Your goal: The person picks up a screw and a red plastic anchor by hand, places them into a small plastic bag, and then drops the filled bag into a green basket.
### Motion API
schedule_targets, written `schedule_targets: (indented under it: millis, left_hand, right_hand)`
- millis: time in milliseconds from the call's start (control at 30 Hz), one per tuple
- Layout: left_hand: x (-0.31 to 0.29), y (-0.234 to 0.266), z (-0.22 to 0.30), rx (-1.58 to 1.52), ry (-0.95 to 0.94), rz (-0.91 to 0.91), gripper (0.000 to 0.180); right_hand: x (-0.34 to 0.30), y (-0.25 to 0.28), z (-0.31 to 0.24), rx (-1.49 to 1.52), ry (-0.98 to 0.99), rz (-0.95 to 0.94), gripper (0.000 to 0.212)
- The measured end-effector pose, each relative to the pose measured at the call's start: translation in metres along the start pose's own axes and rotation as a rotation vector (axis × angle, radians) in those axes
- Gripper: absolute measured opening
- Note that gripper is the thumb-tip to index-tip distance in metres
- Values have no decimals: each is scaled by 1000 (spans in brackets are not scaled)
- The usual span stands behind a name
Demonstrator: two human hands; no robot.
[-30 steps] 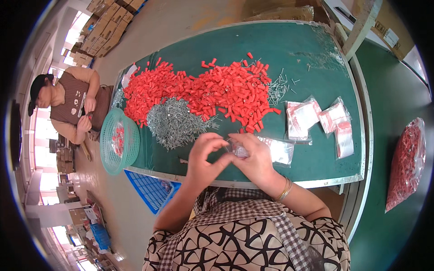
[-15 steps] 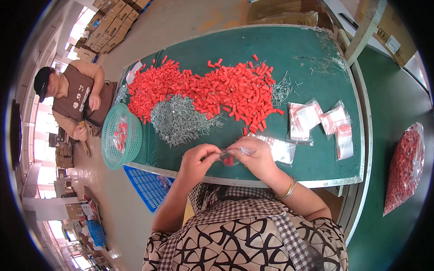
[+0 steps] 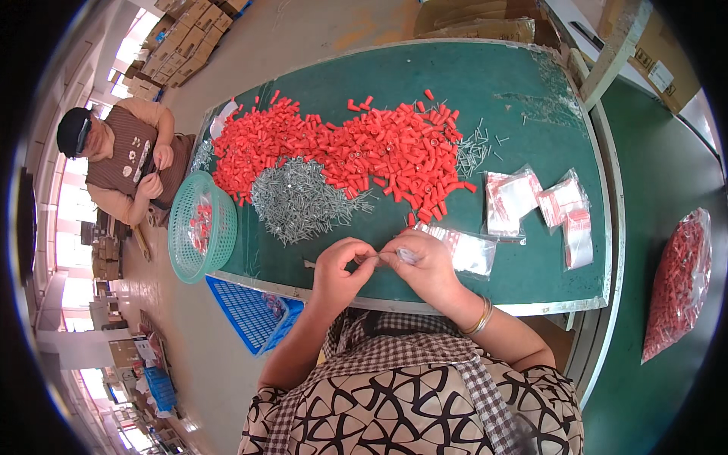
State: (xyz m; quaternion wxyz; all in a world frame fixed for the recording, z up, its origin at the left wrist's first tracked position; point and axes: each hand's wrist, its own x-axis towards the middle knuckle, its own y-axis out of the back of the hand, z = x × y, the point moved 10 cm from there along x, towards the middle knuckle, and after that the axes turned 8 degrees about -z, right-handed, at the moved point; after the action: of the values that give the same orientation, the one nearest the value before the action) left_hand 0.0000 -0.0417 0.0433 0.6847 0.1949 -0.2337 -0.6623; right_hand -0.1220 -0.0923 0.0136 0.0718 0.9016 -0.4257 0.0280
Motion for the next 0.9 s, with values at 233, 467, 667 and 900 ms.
schedule_targets:
  millis: [233, 467, 667, 900]
  left_hand:
    - [-11, 16, -15, -52, 111, 19, 8]
    - [-44, 63, -41, -183, 198, 166, 4]
    - [-132, 214, -102, -922, 20, 1092, 21]
    - [-85, 104, -104, -852, 220, 489, 21]
  right_hand:
    - [2, -5, 13, 129, -126, 3, 4]
    - [-9, -16, 33, 420, -247, -106, 12]
    - [-12, -26, 53, 791, -275, -205, 18]
    - [-5, -53, 33, 1194, -246, -392, 42]
